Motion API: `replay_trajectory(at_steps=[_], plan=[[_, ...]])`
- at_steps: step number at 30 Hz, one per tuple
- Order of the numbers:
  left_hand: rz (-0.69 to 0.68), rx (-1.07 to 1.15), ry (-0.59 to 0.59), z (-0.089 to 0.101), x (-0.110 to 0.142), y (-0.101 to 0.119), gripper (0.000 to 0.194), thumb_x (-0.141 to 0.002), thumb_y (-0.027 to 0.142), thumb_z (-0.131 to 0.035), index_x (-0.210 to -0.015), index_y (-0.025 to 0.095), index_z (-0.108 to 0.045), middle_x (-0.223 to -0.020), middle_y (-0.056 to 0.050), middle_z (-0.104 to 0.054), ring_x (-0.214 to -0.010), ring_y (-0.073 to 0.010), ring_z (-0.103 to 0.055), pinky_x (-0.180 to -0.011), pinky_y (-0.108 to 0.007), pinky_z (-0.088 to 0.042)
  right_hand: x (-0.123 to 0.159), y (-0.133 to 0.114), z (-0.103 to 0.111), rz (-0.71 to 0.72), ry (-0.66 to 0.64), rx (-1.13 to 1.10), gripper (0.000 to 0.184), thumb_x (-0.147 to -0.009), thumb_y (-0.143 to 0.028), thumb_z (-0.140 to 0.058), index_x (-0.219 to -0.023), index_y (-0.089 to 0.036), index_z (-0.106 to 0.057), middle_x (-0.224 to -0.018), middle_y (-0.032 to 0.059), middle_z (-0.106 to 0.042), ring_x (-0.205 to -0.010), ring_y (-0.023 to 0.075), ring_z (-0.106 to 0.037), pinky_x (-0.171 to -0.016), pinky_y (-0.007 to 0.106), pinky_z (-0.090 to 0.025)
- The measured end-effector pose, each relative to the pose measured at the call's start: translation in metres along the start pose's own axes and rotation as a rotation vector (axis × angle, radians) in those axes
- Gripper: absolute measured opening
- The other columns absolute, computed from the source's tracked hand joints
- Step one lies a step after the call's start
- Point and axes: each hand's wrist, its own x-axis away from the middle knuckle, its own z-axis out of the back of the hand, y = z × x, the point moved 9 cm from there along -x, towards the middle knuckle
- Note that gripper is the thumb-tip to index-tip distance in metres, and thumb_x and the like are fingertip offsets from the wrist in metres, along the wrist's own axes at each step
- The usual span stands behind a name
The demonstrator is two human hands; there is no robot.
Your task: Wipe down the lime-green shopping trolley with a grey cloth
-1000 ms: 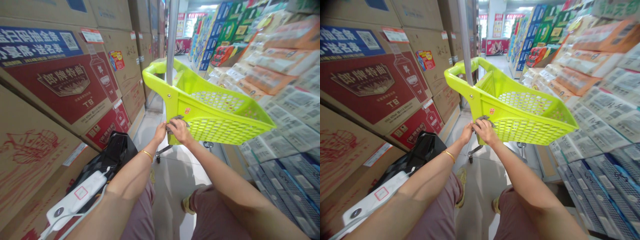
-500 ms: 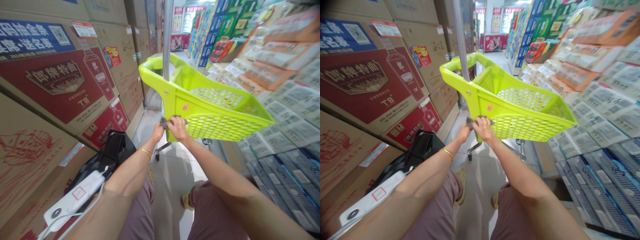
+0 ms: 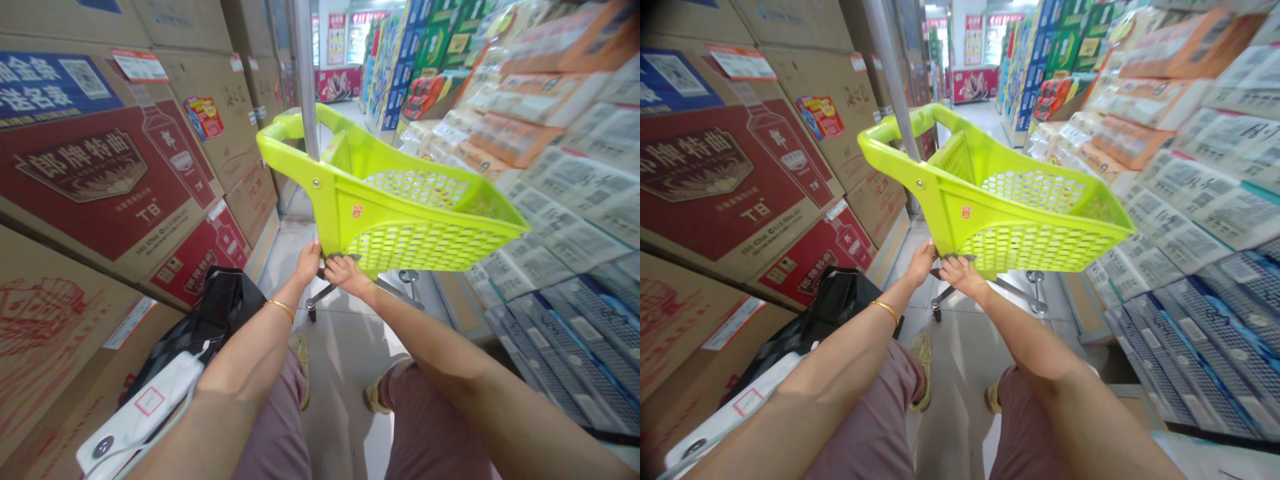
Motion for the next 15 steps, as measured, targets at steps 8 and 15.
replay_trajectory(at_steps=[8, 15], plan=[[-0.072, -0.039, 0.065, 0.002, 0.006, 0.018, 0.034, -0.088, 0.043, -0.047, -0.078, 0.014, -0.061, -0.08, -0.005, -0.065, -0.077, -0.0146, -0.056, -0.075, -0.027, -0.046, -0.037, 0.047, 0.032, -0.296, 0.154, 0.026, 0.025, -0.094, -0.021, -0.039, -0.096, -0.024, -0.063, -0.105, 0.0053, -0.062, -0.099, 0.0184, -0.044, -0.084, 0.034, -0.025], [-0.027, -0.067, 0.105, 0.0, 0.009, 0.015, 0.035, -0.09, 0.041, -0.043, -0.071, 0.015, -0.056, -0.068, -0.002, -0.059, -0.063, -0.0115, -0.051, -0.062, -0.025, -0.043, -0.021, 0.027, 0.019, -0.216, 0.166, 0.075, 0.02, -0.092, -0.019, -0.044, -0.093, -0.022, -0.064, -0.103, 0.0048, -0.064, -0.095, 0.0181, -0.045, -0.082, 0.034, -0.025]])
